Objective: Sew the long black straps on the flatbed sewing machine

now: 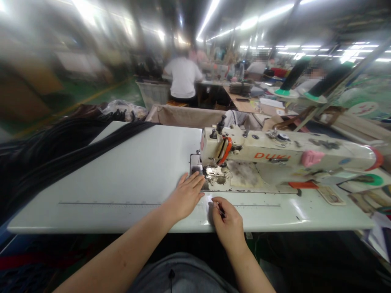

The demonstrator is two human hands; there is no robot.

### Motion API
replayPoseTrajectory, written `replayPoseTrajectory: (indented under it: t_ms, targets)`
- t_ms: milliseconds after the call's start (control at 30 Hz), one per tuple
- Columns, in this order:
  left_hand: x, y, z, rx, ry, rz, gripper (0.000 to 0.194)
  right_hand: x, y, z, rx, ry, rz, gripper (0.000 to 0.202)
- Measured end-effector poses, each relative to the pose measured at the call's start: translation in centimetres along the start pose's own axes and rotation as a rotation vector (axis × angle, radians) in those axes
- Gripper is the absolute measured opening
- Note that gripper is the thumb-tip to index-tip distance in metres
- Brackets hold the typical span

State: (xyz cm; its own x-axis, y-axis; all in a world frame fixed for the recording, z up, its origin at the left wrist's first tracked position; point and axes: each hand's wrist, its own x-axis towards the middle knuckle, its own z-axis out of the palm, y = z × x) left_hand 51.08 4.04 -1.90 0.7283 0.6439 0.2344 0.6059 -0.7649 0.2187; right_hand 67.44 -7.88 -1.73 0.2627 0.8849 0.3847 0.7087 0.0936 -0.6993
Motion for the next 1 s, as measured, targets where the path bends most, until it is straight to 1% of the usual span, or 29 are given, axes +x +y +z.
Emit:
replayPoseTrajectory:
  t_ms: [133, 333, 500, 667, 1000]
  targets:
    - [0.9, -0.5, -0.2, -0.007, -0.013, -0.025, 0.045, -0.1, 0.0, 0.0, -0.022, 0.031, -0.06, 0.019]
    - [2.0, -0.6, -0.8, -0.068, -0.032, -0.102, 0.039, -0.1, 0.1, 0.2, -0.037, 0.064, -0.128, 0.017]
    - [2.0, -0.5, -1.0, -0.098, -0.039, -0.122, 0.039, -0.1, 0.2, 0.2, -0.038, 0.08, -0.151, 0.017]
    - [2.0, -0.5, -1.1, -0.075, -0.044, -0.122, 0.039, -0.1, 0.3, 0.2, -0.048, 0.085, -0.165, 0.016]
    - [2.1, -0.4, -0.6, -0.007, 0.014, -0.122, 0.043, -0.2, 0.3, 0.4, -0.086, 0.109, -0.204, 0.016]
